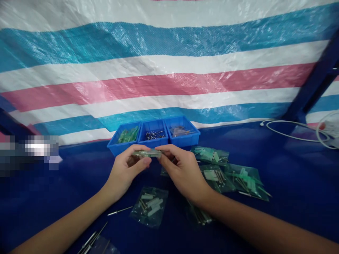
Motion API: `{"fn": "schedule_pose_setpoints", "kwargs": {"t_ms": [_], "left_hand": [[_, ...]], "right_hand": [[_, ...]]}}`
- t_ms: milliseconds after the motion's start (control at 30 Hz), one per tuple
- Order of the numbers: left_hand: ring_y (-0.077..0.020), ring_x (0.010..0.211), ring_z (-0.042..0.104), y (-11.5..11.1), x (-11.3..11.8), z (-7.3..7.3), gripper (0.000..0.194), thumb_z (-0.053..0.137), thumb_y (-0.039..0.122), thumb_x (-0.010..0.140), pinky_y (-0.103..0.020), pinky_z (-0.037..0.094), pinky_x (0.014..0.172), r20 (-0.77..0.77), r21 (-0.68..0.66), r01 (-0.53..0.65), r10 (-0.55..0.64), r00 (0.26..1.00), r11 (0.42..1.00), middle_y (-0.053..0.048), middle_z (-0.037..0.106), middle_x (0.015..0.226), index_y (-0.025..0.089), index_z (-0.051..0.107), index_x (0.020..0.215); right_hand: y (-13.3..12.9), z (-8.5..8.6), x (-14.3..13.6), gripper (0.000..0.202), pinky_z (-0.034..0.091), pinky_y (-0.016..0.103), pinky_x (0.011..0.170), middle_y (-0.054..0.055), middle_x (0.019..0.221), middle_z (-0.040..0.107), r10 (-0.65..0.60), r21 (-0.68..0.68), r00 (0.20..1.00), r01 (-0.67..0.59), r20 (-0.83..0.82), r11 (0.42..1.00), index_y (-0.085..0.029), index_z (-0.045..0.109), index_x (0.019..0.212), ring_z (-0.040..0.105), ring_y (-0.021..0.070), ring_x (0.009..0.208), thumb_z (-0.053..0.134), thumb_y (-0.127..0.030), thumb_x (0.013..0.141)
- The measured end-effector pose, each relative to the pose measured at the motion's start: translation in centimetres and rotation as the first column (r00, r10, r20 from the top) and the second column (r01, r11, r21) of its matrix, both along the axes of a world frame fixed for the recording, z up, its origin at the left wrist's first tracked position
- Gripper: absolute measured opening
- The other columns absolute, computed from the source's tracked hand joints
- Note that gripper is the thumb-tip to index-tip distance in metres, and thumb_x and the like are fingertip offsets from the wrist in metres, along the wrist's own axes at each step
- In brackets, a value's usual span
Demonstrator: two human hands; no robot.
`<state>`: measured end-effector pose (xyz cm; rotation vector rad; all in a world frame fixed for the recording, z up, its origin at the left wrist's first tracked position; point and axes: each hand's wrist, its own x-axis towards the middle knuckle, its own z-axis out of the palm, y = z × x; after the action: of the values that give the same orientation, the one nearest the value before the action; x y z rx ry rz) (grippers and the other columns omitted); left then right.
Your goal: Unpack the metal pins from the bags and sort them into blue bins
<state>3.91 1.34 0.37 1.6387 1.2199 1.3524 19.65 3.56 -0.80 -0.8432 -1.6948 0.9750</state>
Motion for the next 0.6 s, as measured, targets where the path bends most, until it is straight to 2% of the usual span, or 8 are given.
{"fn": "schedule_pose_setpoints", "kwargs": {"t_ms": [100, 167, 233, 300, 367, 400, 500, 600], "left_hand": [[-0.0105, 0.048, 0.048, 0.1, -0.5, 1.6, 0.019, 0.058, 0.035, 0.077, -0.021, 0.038, 0.049, -0.129, 0.119, -0.186, 0.201, 0.971, 0.975, 0.004, 0.051, 0.051, 0.017, 0.064, 0.075], [-0.0109, 0.048, 0.045, 0.6, -1.6, 3.4, 0.02, 0.057, 0.035, 0.078, -0.022, 0.036, 0.048, -0.227, 0.301, -0.323, 0.397, 0.89, 0.897, 0.004, 0.049, 0.051, 0.018, 0.067, 0.077], [-0.0123, 0.052, 0.044, 1.5, -3.2, 5.1, 0.021, 0.056, 0.036, 0.079, -0.025, 0.036, 0.053, -0.352, 0.532, -0.382, 0.608, 0.711, 0.756, 0.003, 0.048, 0.055, 0.019, 0.069, 0.078], [-0.0165, 0.06, 0.049, 2.7, -5.0, 6.0, 0.031, 0.046, 0.037, 0.085, -0.028, 0.037, 0.057, -0.462, 0.607, -0.419, 0.728, 0.506, 0.676, 0.0, 0.048, 0.057, 0.019, 0.071, 0.081], [-0.0227, 0.075, 0.053, 3.9, -6.5, 5.9, 0.039, 0.04, 0.037, 0.087, -0.034, 0.04, 0.067, -0.642, 0.584, -0.453, 0.725, 0.25, 0.673, -0.007, 0.055, 0.07, 0.017, 0.072, 0.08], [-0.0258, 0.079, 0.054, 4.3, -7.0, 5.6, 0.037, 0.042, 0.036, 0.086, -0.037, 0.04, 0.07, -0.68, 0.562, -0.46, 0.701, 0.216, 0.688, -0.009, 0.058, 0.076, 0.016, 0.072, 0.08], [-0.0318, 0.091, 0.055, 5.1, -7.9, 4.2, 0.033, 0.045, 0.033, 0.084, -0.044, 0.042, 0.075, -0.757, 0.492, -0.453, 0.622, 0.2, 0.744, -0.013, 0.063, 0.09, 0.016, 0.072, 0.076], [-0.0351, 0.106, 0.05, 5.0, -7.6, 3.7, 0.035, 0.045, 0.039, 0.084, -0.053, 0.04, 0.081, -0.807, 0.438, -0.417, 0.552, 0.209, 0.797, -0.012, 0.062, 0.109, 0.019, 0.072, 0.078]], "right_hand": [[0.0, 0.0, -0.2, 0.031, 0.038, 0.024, 0.05, -0.003, 0.06, 0.053, 0.016, -0.013, 1.0, -0.016, -0.02, 1.0, -0.02, 0.057, 0.11, 0.048, 0.0116, 0.054, 0.053, -0.03, 0.08], [0.1, 0.0, -0.3, 0.035, 0.038, 0.023, 0.049, -0.005, 0.058, 0.051, 0.027, -0.023, 0.999, -0.028, -0.036, 0.999, -0.02, 0.052, 0.115, 0.047, 0.0108, 0.052, 0.051, -0.026, 0.081], [0.1, 0.0, -0.5, 0.03, 0.037, 0.023, 0.048, -0.005, 0.058, 0.05, 0.053, -0.039, 0.998, -0.055, -0.043, 0.998, -0.019, 0.053, 0.11, 0.046, 0.01, 0.051, 0.047, -0.023, 0.081], [0.2, 0.0, -0.5, 0.025, 0.036, 0.022, 0.046, -0.004, 0.057, 0.05, 0.078, -0.051, 0.996, -0.08, -0.03, 0.996, -0.018, 0.056, 0.104, 0.046, 0.0095, 0.049, 0.045, -0.023, 0.082], [0.2, 0.1, -0.6, 0.023, 0.036, 0.022, 0.045, -0.004, 0.056, 0.049, 0.101, -0.056, 0.995, -0.101, -0.015, 0.993, -0.017, 0.056, 0.1, 0.045, 0.0093, 0.048, 0.043, -0.022, 0.081], [0.2, 0.2, -0.6, 0.023, 0.036, 0.022, 0.045, -0.004, 0.056, 0.049, 0.107, -0.058, 0.994, -0.108, -0.012, 0.992, -0.017, 0.056, 0.099, 0.045, 0.0093, 0.048, 0.043, -0.022, 0.081], [0.1, 0.3, -0.5, 0.022, 0.037, 0.021, 0.044, -0.004, 0.055, 0.048, 0.119, -0.062, 0.993, -0.12, -0.013, 0.991, -0.016, 0.056, 0.097, 0.046, 0.0096, 0.049, 0.042, -0.021, 0.081], [0.1, 0.3, -0.5, 0.021, 0.037, 0.021, 0.043, -0.004, 0.055, 0.048, 0.116, -0.055, 0.993, -0.116, 0.0, 0.992, -0.016, 0.056, 0.095, 0.046, 0.0098, 0.049, 0.042, -0.021, 0.08]]}}
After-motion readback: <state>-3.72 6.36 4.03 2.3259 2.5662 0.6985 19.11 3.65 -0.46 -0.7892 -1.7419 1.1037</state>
